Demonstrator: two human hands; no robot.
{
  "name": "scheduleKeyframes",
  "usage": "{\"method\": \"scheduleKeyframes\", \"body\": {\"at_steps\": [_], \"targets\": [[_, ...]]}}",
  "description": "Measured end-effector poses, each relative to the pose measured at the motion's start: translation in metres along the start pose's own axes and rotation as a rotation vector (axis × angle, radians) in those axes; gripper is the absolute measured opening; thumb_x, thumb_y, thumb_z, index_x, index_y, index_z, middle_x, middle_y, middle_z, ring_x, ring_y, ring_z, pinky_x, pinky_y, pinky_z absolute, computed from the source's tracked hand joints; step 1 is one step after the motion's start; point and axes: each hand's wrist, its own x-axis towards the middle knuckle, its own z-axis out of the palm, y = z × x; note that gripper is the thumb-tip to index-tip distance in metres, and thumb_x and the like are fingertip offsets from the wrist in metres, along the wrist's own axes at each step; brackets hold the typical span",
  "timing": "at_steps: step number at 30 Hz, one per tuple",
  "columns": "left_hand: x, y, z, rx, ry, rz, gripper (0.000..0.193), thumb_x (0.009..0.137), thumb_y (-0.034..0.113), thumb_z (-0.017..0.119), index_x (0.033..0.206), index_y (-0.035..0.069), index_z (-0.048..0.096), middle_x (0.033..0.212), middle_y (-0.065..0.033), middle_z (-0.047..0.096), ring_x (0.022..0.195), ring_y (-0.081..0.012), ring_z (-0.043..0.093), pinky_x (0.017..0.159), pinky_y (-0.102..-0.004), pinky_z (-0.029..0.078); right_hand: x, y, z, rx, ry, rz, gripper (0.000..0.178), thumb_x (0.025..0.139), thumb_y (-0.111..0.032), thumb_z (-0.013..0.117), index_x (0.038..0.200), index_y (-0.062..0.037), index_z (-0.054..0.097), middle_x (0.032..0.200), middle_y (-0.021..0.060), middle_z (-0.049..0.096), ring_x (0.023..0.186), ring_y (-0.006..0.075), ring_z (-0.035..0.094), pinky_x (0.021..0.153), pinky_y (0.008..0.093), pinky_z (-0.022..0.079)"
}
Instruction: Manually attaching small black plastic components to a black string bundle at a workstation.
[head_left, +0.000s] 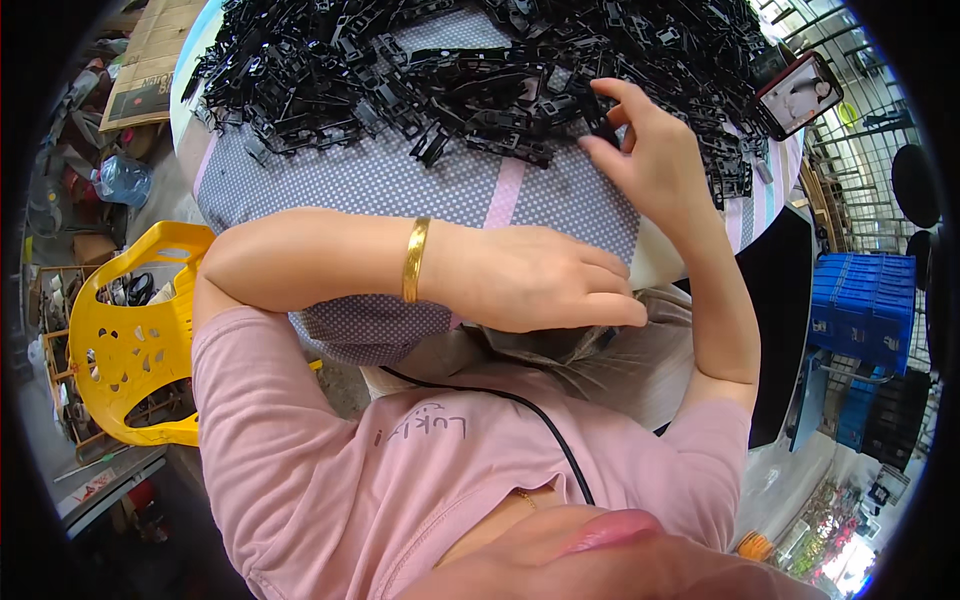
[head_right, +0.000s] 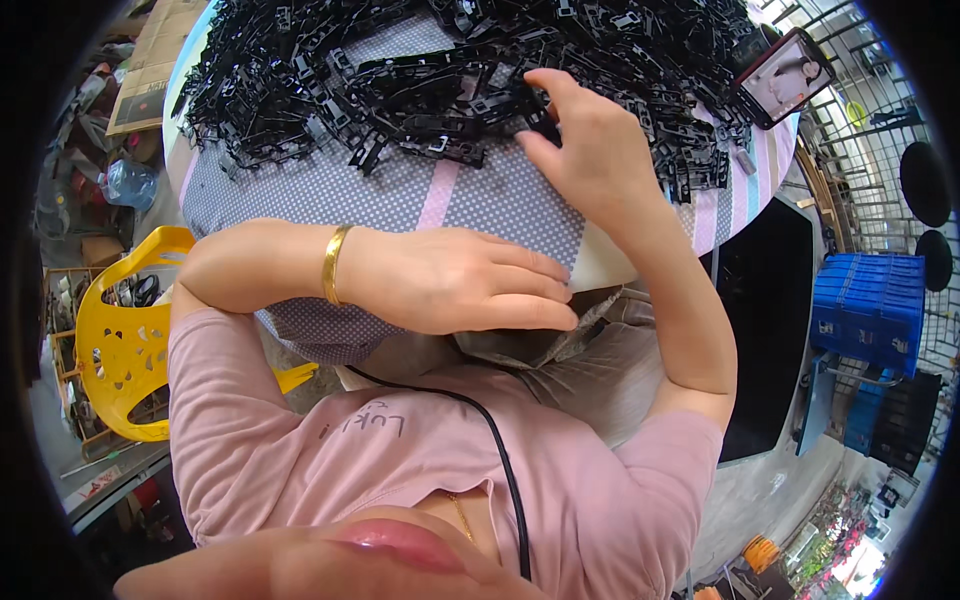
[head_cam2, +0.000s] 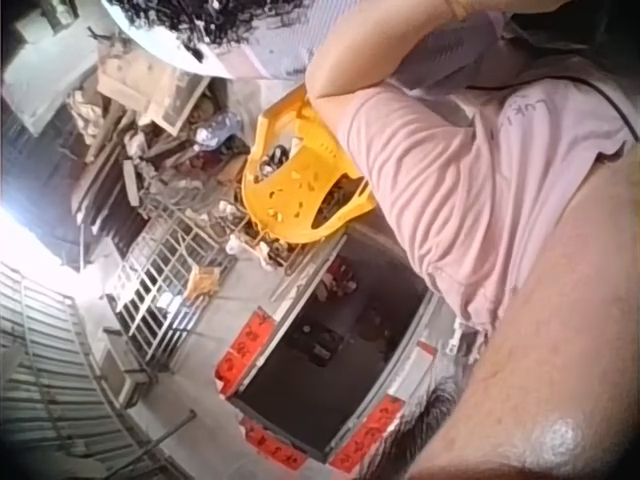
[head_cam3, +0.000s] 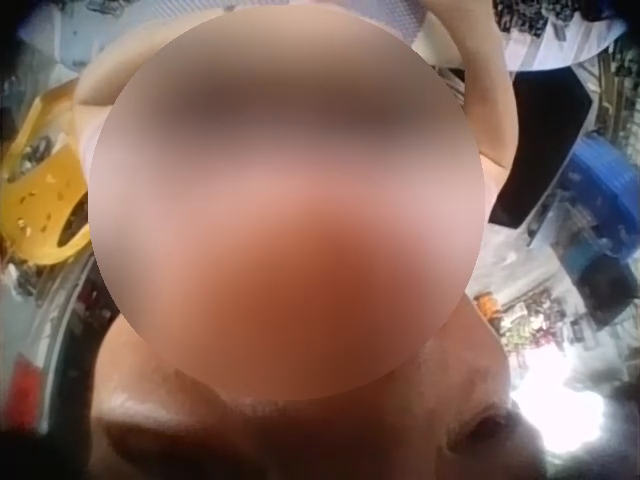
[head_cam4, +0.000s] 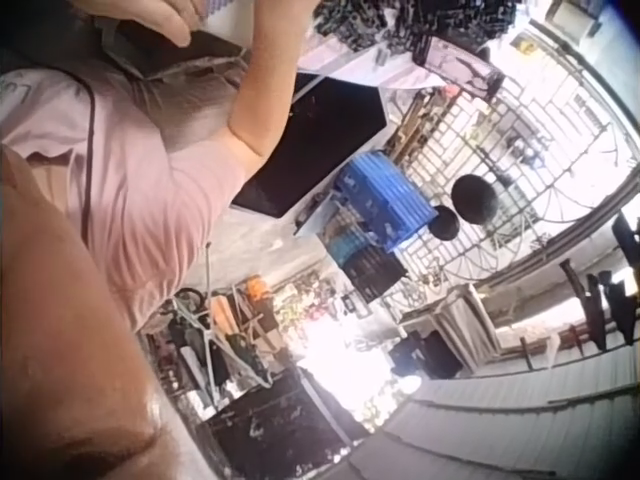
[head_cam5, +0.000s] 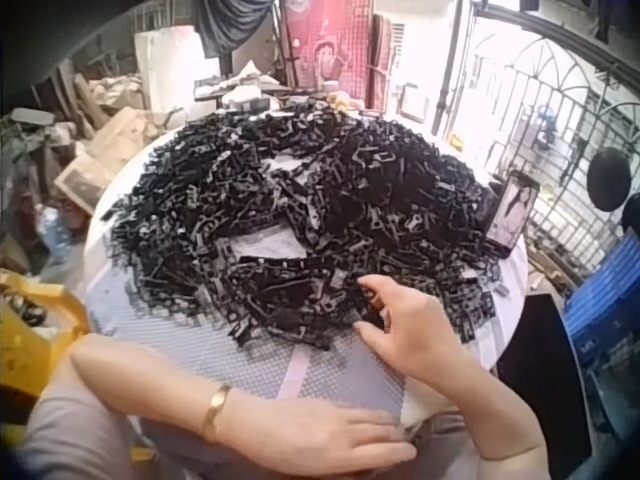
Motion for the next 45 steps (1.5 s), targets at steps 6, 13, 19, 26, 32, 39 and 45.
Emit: {"method": "scheduleKeyframes", "body": {"at_steps": [6,13,19,26,32,39,45], "targets": [[0.003,-0.003,-0.022,-0.036,0.407,-0.315,0.043,0.072,0.012,0.070,0.108,0.004,0.051,0.096,-0.0107,0.056,0.091,-0.0207,0.058,0.071,-0.0289,0.050,0.008,0.003,-0.024,0.734,0.008,0.196,0.038,0.082,-0.008,0.062,0.117,-0.0024,0.050,0.083,0.0058,0.062,0.070,0.0075,0.056,0.061,0.0209,0.046],[-0.008,-0.027,-0.067,-0.682,0.753,-0.483,0.038,0.084,0.018,0.062,0.112,-0.005,0.050,0.097,-0.0118,0.060,0.082,-0.0168,0.062,0.069,-0.0242,0.052,0.014,-0.024,-0.006,0.964,0.197,-0.034,0.028,0.082,-0.011,0.064,0.106,-0.0027,0.053,0.100,0.0103,0.064,0.083,0.0107,0.059,0.073,0.0231,0.048],[-0.022,-0.029,-0.101,-0.976,0.915,-0.508,0.021,0.087,0.009,0.055,0.102,-0.006,0.057,0.089,-0.0130,0.064,0.078,-0.0175,0.064,0.070,-0.0258,0.053,0.020,-0.010,0.004,0.477,-0.006,-0.021,0.033,0.081,-0.001,0.059,0.113,-0.0073,0.057,0.105,0.0038,0.061,0.088,0.0129,0.057,0.075,0.0240,0.047],[-0.026,-0.037,-0.105,-0.852,0.998,-0.525,0.032,0.085,0.005,0.056,0.115,-0.004,0.052,0.090,-0.0131,0.063,0.077,-0.0182,0.064,0.071,-0.0263,0.054,0.018,-0.013,0.007,-0.188,-0.060,-0.485,0.026,0.068,0.006,0.059,0.092,-0.0048,0.063,0.091,0.0055,0.060,0.085,0.0233,0.057,0.070,0.0331,0.050],[-0.023,-0.042,-0.094,-0.824,0.845,-0.668,0.034,0.087,0.006,0.055,0.118,-0.006,0.048,0.090,-0.0112,0.062,0.077,-0.0154,0.063,0.072,-0.0261,0.054,0.016,0.002,-0.016,0.081,0.141,-0.213,0.012,0.076,-0.005,0.066,0.086,0.0007,0.063,0.081,0.0071,0.063,0.069,0.0161,0.061,0.061,0.0241,0.047],[-0.011,-0.037,-0.069,-0.069,0.715,-0.655,0.032,0.081,0.011,0.062,0.110,-0.002,0.057,0.079,-0.0103,0.065,0.070,-0.0134,0.064,0.066,-0.0231,0.051,0.011,0.011,-0.033,0.369,0.161,0.252,0.018,0.079,-0.016,0.068,0.086,0.0002,0.066,0.073,0.0019,0.063,0.062,0.0060,0.056,0.057,0.0180,0.045],[-0.006,-0.039,-0.054,-0.148,0.749,-0.668,0.033,0.082,0.002,0.059,0.115,0.000,0.055,0.087,-0.0100,0.065,0.078,-0.0120,0.064,0.072,-0.0220,0.053,0.008,-0.006,-0.023,0.748,0.111,0.424,0.020,0.080,-0.017,0.068,0.090,-0.0004,0.067,0.079,0.0046,0.066,0.059,0.0051,0.054,0.054,0.0151,0.041]]}}
